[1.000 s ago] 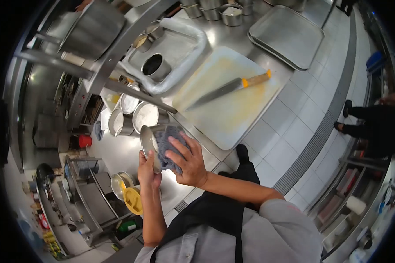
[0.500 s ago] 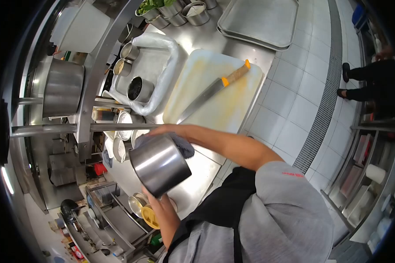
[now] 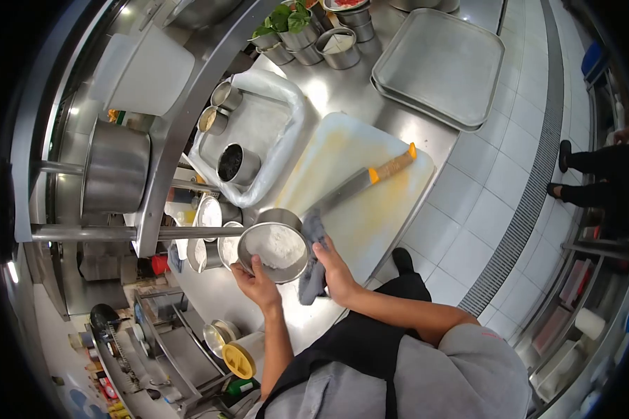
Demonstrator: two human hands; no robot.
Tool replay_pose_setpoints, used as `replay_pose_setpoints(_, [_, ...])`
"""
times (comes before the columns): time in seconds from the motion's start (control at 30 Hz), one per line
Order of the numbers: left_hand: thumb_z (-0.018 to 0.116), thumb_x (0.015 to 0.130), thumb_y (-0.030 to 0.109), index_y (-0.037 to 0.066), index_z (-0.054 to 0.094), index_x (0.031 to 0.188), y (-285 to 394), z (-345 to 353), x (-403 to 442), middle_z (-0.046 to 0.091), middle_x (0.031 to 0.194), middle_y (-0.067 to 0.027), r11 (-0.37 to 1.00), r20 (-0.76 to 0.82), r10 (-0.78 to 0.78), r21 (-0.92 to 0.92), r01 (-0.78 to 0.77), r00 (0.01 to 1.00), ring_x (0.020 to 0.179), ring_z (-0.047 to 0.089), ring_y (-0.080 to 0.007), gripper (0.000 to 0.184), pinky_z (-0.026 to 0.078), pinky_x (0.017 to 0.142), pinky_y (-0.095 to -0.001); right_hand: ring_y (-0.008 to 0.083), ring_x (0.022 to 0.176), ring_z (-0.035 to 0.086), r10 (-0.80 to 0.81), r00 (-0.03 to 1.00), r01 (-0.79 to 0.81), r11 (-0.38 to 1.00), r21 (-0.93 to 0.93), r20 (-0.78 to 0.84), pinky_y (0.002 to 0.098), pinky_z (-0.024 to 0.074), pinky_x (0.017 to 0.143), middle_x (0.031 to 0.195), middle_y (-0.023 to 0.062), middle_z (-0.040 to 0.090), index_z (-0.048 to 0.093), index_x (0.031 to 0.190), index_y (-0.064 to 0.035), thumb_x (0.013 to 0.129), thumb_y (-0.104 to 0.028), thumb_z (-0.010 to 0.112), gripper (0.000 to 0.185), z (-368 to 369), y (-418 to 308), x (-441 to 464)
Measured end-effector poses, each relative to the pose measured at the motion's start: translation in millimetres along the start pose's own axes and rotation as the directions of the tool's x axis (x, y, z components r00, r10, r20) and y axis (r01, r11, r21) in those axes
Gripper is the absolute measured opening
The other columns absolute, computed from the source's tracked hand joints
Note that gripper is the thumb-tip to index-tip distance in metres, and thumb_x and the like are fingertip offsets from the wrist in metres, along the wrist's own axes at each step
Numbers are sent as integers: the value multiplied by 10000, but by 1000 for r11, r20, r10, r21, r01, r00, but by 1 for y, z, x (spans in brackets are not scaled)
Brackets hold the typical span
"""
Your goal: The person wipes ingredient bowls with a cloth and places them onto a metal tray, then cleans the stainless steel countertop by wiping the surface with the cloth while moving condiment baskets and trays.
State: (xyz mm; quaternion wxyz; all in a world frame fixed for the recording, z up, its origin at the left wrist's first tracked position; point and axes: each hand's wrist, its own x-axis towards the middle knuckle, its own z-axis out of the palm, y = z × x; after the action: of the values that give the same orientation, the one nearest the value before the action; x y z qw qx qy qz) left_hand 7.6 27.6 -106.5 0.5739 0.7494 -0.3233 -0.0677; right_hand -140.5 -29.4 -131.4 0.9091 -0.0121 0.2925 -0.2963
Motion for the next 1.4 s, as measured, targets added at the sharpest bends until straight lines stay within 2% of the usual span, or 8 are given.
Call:
replay_pose_setpoints(0.1, [614, 915, 48, 67, 450, 834, -9, -16, 15, 577, 838, -7, 977, 242, -201, -24, 213, 949, 753, 519, -83, 184, 441, 710, -230, 212, 1123, 568, -597, 615, 731, 188, -656, 515, 307, 431, 957, 1276, 91, 567, 529, 1273, -12, 963, -214, 461, 376, 1, -36, 17])
replay_pose_setpoints(0.37, [610, 920, 50, 102, 473, 862, 31, 27, 47, 609, 889, -11, 815, 497, -327, -282, 506, 804, 781, 565, -82, 157, 496, 709, -246, 200, 1084, 598, 75, 943, 30, 951, -307, 324, 323, 443, 998, 1256, 130, 588, 524, 1303, -13, 998, -318, 372, 457, -8, -119, 76])
replay_pose_setpoints(0.57, [580, 946, 93, 127, 474, 895, 19, 91, 71, 632, 911, -45, 561, 543, -522, -363, 744, 658, 756, 619, -138, 122, 542, 629, -285, 219, 1003, 628, 136, 990, -129, 973, -193, 21, 340, 502, 905, 1161, 112, 632, 551, 1253, -41, 980, -419, 393, 492, -15, -117, 101])
replay_pose_setpoints(0.67, [568, 955, 126, 146, 511, 1146, 8, 126, 89, 629, 1039, -33, 465, 537, -470, -524, 714, 700, 925, 621, -167, 201, 527, 784, -315, 196, 888, 646, 310, 951, -295, 892, -342, -11, 333, 514, 800, 1025, 96, 673, 599, 1161, -41, 967, -380, 420, 430, -25, -107, 90])
replay_pose_setpoints(0.83, [595, 945, 133, 113, 489, 1077, -2, 186, 175, 585, 910, -9, 641, 259, -306, -655, 400, 916, 859, 586, -117, 171, 495, 710, -297, 203, 891, 635, 118, 915, 233, 629, -742, 387, 328, 486, 816, 1053, 112, 673, 624, 1078, 41, 986, -338, 408, 446, -34, -78, 56])
replay_pose_setpoints(1.1, [661, 894, 162, 97, 336, 1090, -80, 256, 296, 569, 1026, -139, 655, -106, -632, -603, 455, 768, 770, 633, -251, 384, 518, 514, -323, 321, 976, 618, -90, 992, 108, 177, -978, 93, 383, 485, 843, 1031, 179, 669, 636, 1104, -20, 969, -338, 474, 382, -86, -115, 14])
replay_pose_setpoints(1.27, [723, 851, 347, 126, 317, 1340, -107, 256, 296, 524, 1165, -113, 359, 306, -703, -626, 692, 642, 973, 586, -246, 673, 515, 695, -353, 329, 976, 608, -419, 839, 268, -235, -934, 346, 388, 497, 847, 1115, 151, 618, 617, 1157, -85, 877, -293, 624, 349, -76, -112, 3])
replay_pose_setpoints(1.4, [673, 876, 426, 150, 296, 1432, -30, 208, 194, 457, 1312, -28, 680, 309, -463, -478, 556, 831, 1080, 555, -243, 726, 467, 745, -348, 385, 1062, 547, -443, 698, 374, -445, -814, 563, 458, 436, 944, 1168, 176, 566, 605, 1192, -122, 874, -336, 637, 385, -75, -113, 24])
